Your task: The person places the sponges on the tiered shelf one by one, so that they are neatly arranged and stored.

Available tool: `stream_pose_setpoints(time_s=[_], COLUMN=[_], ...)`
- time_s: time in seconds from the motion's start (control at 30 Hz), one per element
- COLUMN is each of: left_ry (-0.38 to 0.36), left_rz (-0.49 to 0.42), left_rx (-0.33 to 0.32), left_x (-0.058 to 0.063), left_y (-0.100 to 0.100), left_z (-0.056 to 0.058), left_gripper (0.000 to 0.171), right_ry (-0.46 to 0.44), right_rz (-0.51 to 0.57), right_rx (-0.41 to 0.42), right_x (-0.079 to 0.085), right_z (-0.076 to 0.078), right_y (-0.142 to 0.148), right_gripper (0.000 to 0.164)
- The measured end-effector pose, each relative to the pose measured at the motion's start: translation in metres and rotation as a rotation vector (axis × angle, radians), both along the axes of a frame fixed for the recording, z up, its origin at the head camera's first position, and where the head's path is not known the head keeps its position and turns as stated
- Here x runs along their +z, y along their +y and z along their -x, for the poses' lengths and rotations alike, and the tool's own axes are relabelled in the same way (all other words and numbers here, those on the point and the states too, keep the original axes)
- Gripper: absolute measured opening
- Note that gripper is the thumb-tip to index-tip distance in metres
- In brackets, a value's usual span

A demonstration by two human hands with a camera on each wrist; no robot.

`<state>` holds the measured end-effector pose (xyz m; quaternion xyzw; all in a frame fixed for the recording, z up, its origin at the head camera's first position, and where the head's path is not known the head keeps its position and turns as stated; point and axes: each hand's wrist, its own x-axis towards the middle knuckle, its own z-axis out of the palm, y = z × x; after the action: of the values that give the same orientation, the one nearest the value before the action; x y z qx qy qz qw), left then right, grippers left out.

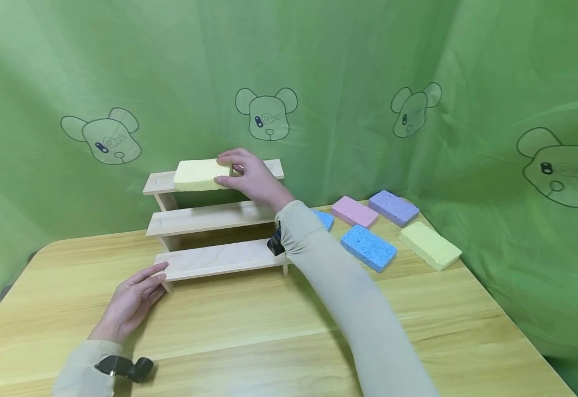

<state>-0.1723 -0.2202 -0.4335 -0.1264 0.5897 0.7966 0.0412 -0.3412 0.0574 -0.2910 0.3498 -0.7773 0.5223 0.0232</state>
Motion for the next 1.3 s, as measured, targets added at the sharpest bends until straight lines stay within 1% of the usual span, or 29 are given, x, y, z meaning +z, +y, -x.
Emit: stream_pose_setpoints(time_s=[0.1, 0.23, 0.33, 0.47, 0.57, 0.67, 0.77, 1.07, 1.3], left_ry=[0.005, 0.004, 0.004, -0.007, -0.010, -0.009, -0.008, -0.003, -0.009], left_rz=[-0.008, -0.016, -0.024, -0.026, -0.011, 0.005, 0.007, 0.002, 0.010], left_rx=[0.001, 0.000, 0.000, 0.004, 0.001, -0.003, 0.001, 0.004, -0.002], left_x=[0.000, 0.000, -0.001, -0.002, 0.000, 0.001, 0.001, 0.002, 0.000], left_y=[-0.002, -0.002, -0.001, -0.001, -0.001, -0.001, 0.000, -0.001, -0.002], left_z=[0.000, 0.000, 0.001, 0.002, 0.002, 0.002, 0.002, 0.001, 0.001], left_gripper=[0.026, 0.025, 0.024, 0.024, 0.026, 0.030, 0.030, 0.024, 0.028], right_ry=[-0.014, -0.041, -0.048, -0.044, -0.029, -0.014, -0.001, 0.001, -0.009], right_rz=[-0.001, -0.010, -0.020, -0.032, -0.045, -0.055, -0.066, -0.095, -0.136], right_rx=[0.011, 0.013, 0.007, 0.018, 0.024, 0.025, 0.033, 0.040, 0.037], right_x=[-0.002, -0.009, -0.012, -0.009, -0.005, -0.002, -0.001, 0.001, 0.000], right_z=[0.005, 0.014, 0.017, 0.016, 0.017, 0.019, 0.021, 0.024, 0.024], right_y=[-0.005, -0.010, -0.011, -0.014, -0.016, -0.019, -0.023, -0.029, -0.031], right_gripper=[0.048, 0.047, 0.047, 0.048, 0.048, 0.048, 0.048, 0.046, 0.045])
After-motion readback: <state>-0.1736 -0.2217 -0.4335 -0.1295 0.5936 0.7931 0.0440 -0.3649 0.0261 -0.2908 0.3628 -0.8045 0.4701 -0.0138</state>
